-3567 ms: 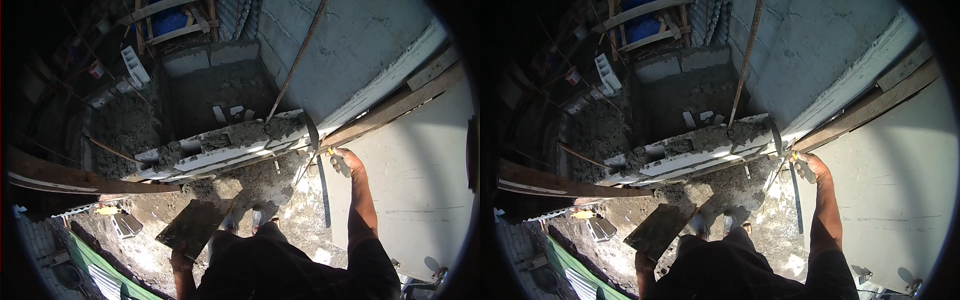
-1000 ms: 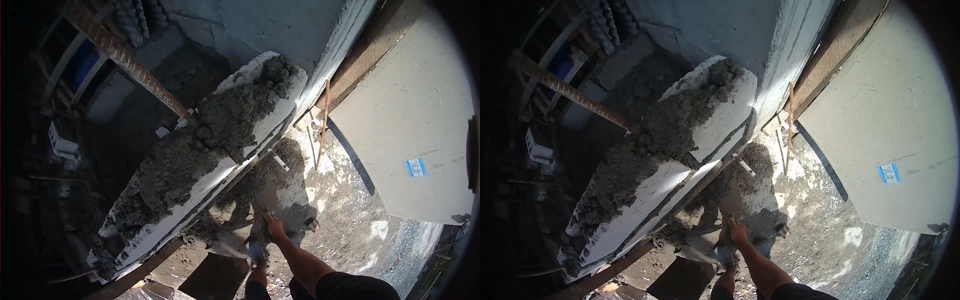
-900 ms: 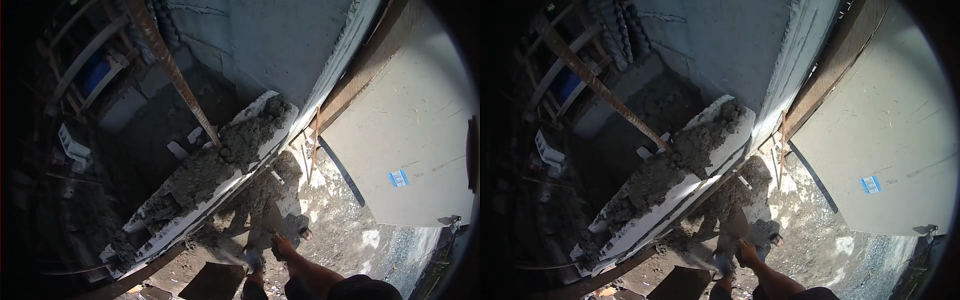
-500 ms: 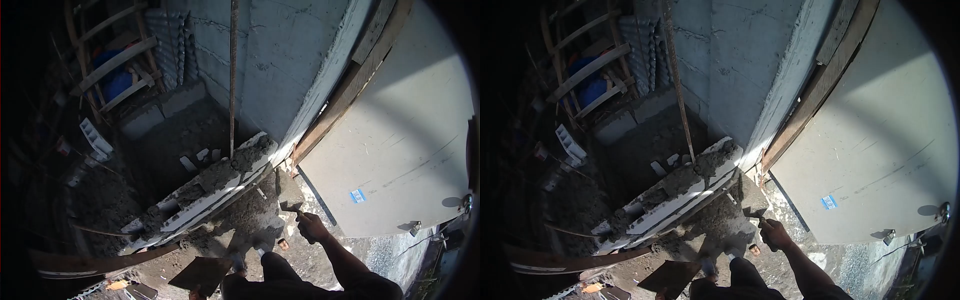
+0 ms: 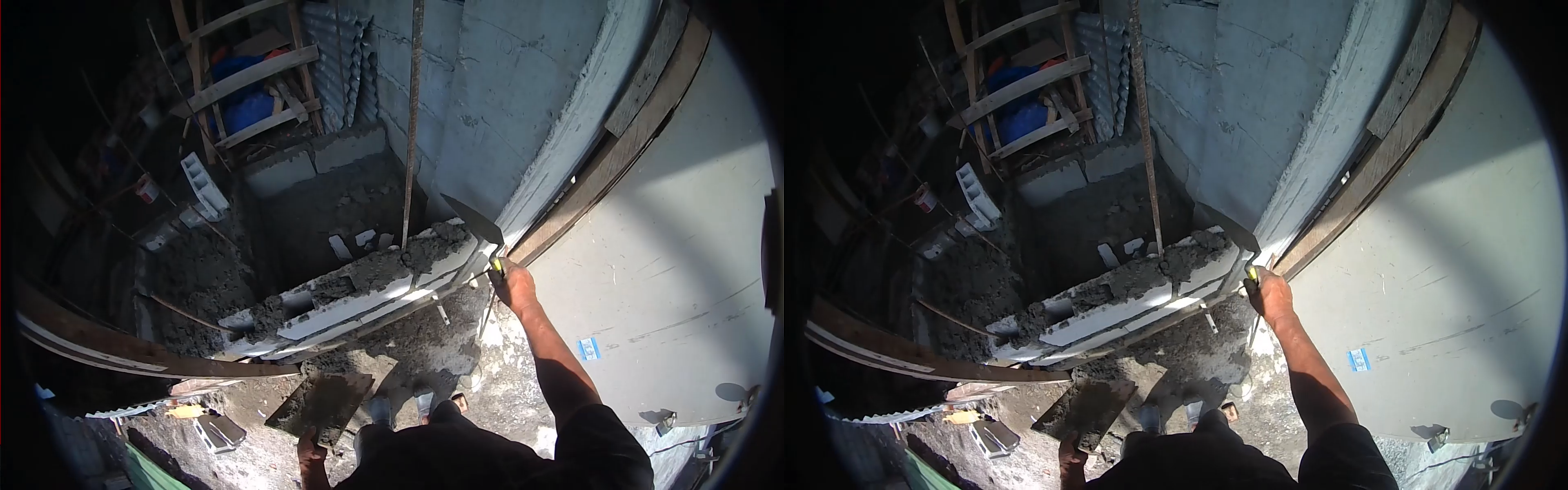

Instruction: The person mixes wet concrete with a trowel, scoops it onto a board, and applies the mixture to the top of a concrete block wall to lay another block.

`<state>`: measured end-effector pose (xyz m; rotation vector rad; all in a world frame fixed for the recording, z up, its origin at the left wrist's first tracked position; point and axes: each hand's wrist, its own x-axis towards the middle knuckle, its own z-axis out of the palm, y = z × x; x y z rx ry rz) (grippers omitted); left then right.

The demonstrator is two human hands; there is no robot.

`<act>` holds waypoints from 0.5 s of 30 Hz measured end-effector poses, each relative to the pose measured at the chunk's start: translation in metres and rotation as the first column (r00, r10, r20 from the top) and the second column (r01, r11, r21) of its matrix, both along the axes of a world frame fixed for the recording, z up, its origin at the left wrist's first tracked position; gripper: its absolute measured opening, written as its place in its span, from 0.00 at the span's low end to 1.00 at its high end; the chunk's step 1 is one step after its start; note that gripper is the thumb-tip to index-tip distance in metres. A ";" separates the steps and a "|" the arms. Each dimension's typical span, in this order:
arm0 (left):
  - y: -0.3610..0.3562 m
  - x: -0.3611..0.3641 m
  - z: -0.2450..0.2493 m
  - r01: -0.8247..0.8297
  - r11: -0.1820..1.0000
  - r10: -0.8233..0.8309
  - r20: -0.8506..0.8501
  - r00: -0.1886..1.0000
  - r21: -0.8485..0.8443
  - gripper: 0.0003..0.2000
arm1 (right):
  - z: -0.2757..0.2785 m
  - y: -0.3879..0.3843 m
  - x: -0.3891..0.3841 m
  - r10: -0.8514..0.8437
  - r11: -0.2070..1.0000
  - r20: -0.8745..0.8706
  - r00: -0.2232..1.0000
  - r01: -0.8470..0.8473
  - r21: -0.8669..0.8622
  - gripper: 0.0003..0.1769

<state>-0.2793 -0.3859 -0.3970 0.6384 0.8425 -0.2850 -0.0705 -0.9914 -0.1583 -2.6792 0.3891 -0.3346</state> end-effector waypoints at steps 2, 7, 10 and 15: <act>0.000 -0.008 -0.009 -0.016 0.992 0.023 0.055 0.998 -0.128 0.20 | 0.007 0.016 -0.016 0.022 0.999 -0.100 0.995 -0.020 0.026 0.15; 0.000 -0.031 -0.017 0.312 0.698 -0.540 0.187 0.821 0.645 0.21 | -0.005 0.056 -0.032 0.147 0.989 -0.139 0.979 -0.150 -0.010 0.14; 0.016 -0.043 -0.049 0.328 0.648 -0.585 0.173 0.793 0.687 0.21 | -0.018 0.049 -0.025 0.104 0.988 -0.194 0.976 -0.124 -0.092 0.14; 0.015 -0.033 -0.050 0.020 0.997 -0.018 -0.030 0.999 0.074 0.19 | 0.003 0.009 -0.023 -0.102 0.973 -0.363 0.926 0.017 -0.231 0.13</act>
